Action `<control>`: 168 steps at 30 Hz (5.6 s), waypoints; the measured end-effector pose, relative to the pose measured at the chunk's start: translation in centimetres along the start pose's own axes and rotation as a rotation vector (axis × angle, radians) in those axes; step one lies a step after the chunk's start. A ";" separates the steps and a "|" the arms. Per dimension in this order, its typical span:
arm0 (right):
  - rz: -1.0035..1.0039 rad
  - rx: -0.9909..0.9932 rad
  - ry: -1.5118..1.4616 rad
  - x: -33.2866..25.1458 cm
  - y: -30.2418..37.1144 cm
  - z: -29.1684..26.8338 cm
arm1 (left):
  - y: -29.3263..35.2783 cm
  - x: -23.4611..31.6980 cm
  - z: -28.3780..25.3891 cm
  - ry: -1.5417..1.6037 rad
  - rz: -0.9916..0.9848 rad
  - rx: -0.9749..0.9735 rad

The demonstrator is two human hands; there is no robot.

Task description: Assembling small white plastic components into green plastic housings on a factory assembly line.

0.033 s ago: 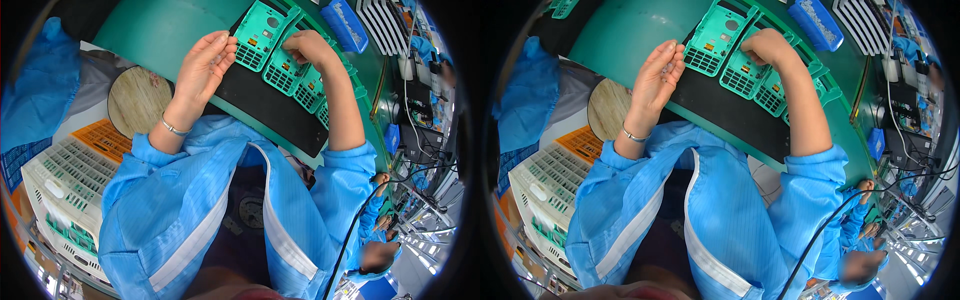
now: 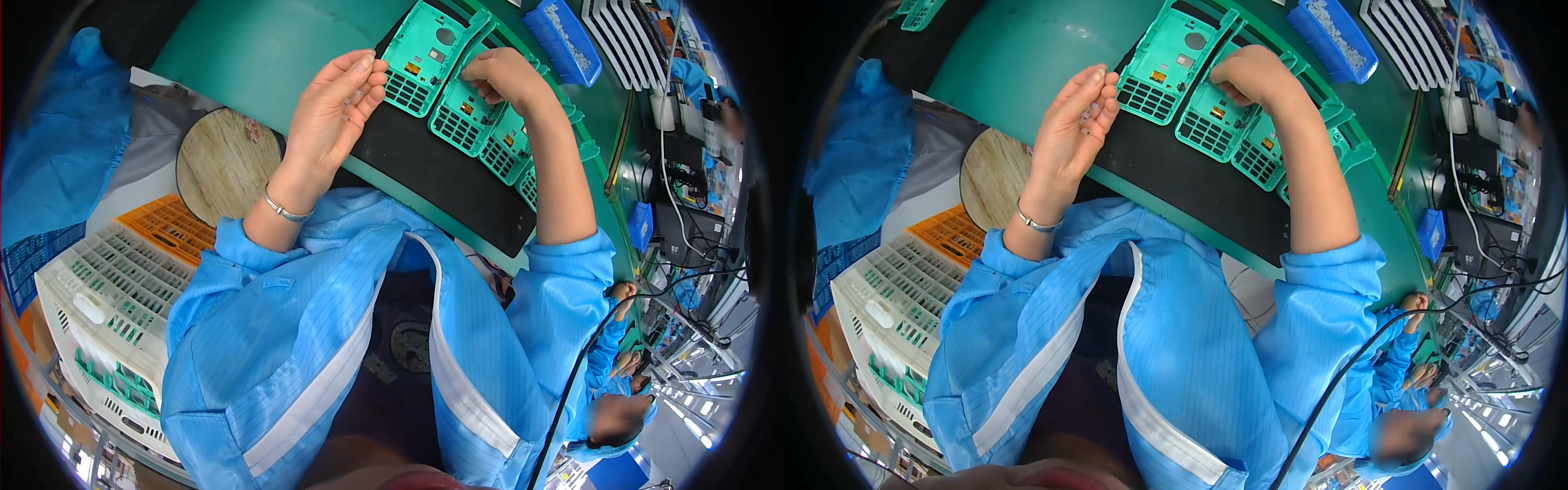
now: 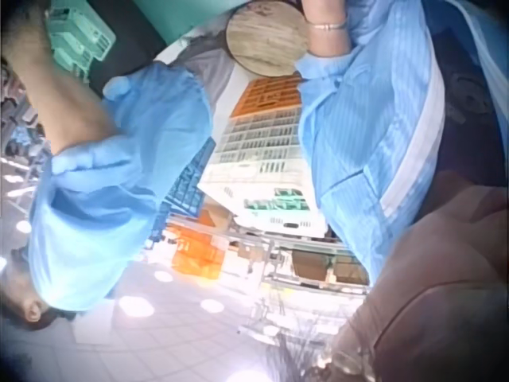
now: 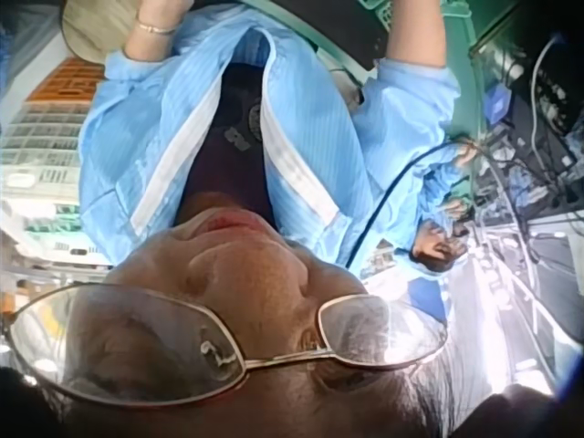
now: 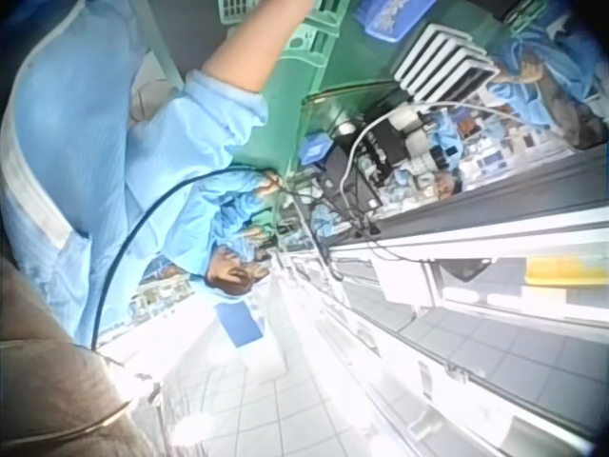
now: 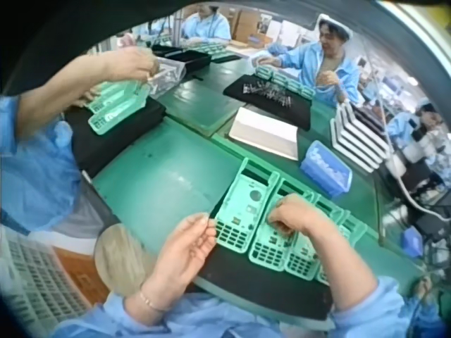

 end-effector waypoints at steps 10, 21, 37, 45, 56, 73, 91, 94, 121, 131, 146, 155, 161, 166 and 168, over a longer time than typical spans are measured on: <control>-0.257 0.393 0.184 0.7 3.2 1.8 | -0.4 0.1 0.0 0.030 0.031 -0.063; -0.607 0.731 0.668 -0.1 6.2 5.3 | -0.2 0.7 0.0 0.053 -0.041 -0.027; -0.520 0.249 -0.182 -4.7 7.7 6.7 | 0.6 0.6 0.2 0.110 -0.110 -0.134; -0.469 0.149 -0.422 -4.3 6.6 7.2 | 0.9 1.0 -0.2 0.108 -0.111 -0.127; -0.683 0.280 -0.125 -6.6 9.4 8.1 | 0.6 1.5 -0.1 0.181 -0.022 -0.089; -0.444 0.257 -0.265 -7.3 6.9 7.3 | 0.5 0.7 -0.6 0.192 -0.092 -0.066; -0.283 0.296 -0.128 -6.2 2.6 4.6 | -0.2 0.6 -0.8 -0.012 -0.009 -0.054; -0.204 0.306 -0.030 -5.6 0.0 3.6 | -0.7 0.6 -1.4 0.094 -0.021 -0.002; -0.191 0.342 0.548 -8.2 -1.7 3.9 | -0.7 0.5 -1.0 0.134 -0.024 -0.039; -0.719 0.693 0.536 -6.8 2.4 6.7 | -0.4 1.5 -0.8 0.155 -0.091 -0.092; -0.707 0.820 0.246 0.0 11.4 2.1 | -4.3 4.4 0.8 -1.182 -0.222 -0.160; 0.074 0.972 -0.647 28.4 20.9 0.9 | -2.3 -1.2 2.1 -0.914 -0.525 -0.262; 0.027 1.112 -0.928 35.0 24.3 0.0 | -1.3 -7.9 6.8 -0.567 -0.553 -0.419; 0.038 0.815 -1.205 32.9 24.3 -0.5 | -1.0 -10.7 10.4 -0.507 -0.494 -0.356; -0.028 0.942 -1.167 35.6 25.1 -0.1 | -2.1 -13.0 10.7 -0.361 -0.514 -0.419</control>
Point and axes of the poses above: each hand's wrist, its own y-axis away from the middle knuckle, its own z-axis out of the palm, x = y × z, the point moved 5 cm from there along -y, towards the middle knuckle, and after that the axes turned 5 degrees about -x, right-handed, at the moved point
